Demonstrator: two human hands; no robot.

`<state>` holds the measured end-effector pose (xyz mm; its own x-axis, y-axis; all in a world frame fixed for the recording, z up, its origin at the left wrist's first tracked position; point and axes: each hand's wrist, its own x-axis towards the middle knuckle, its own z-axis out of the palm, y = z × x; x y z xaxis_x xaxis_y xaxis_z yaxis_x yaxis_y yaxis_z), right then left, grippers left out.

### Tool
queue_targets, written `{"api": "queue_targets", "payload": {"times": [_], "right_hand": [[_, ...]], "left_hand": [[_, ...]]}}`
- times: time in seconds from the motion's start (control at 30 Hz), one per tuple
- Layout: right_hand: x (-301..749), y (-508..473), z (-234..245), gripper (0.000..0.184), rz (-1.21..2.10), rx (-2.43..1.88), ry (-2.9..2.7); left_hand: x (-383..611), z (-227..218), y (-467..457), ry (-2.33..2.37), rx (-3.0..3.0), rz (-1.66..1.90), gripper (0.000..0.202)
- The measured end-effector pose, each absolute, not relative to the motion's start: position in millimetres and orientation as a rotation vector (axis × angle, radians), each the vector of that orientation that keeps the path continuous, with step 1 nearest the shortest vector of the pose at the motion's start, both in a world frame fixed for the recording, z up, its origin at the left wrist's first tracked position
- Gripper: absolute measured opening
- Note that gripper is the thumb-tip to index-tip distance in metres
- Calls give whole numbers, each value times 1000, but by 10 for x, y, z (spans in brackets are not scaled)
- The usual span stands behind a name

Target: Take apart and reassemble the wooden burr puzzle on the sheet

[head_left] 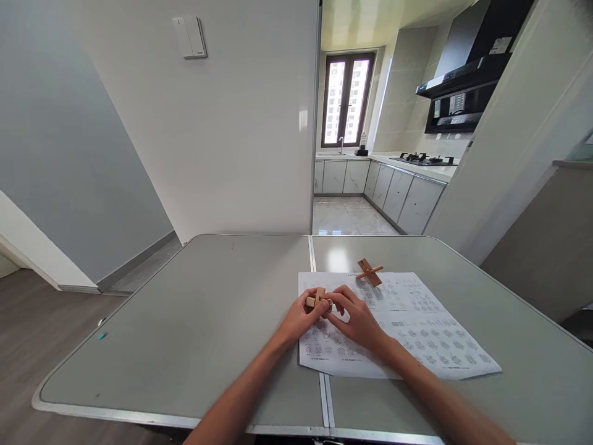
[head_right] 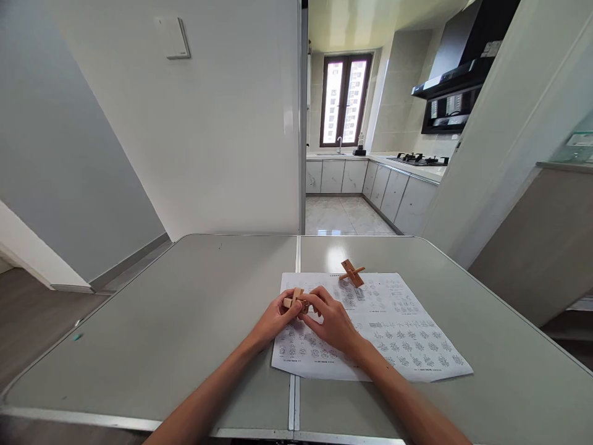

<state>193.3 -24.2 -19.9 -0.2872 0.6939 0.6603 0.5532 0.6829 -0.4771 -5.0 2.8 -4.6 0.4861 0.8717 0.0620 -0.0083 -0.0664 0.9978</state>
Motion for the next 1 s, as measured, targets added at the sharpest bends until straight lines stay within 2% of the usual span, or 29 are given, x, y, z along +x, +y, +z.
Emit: {"api": "queue_targets", "payload": {"times": [0.3,0.73,1.0], "right_hand": [[1904,-260,-197,12,269,-965,-1953],[1949,-177,-284,18,207,-1165,-1855],[1954,-118,-398,25,227,-1272,-1853]], "left_hand": [[6,10,-14,830,1372,895,62],[-4,-53,110,895,1204,1151,56],[-26,-203,184,905,1071,1231,61]]}}
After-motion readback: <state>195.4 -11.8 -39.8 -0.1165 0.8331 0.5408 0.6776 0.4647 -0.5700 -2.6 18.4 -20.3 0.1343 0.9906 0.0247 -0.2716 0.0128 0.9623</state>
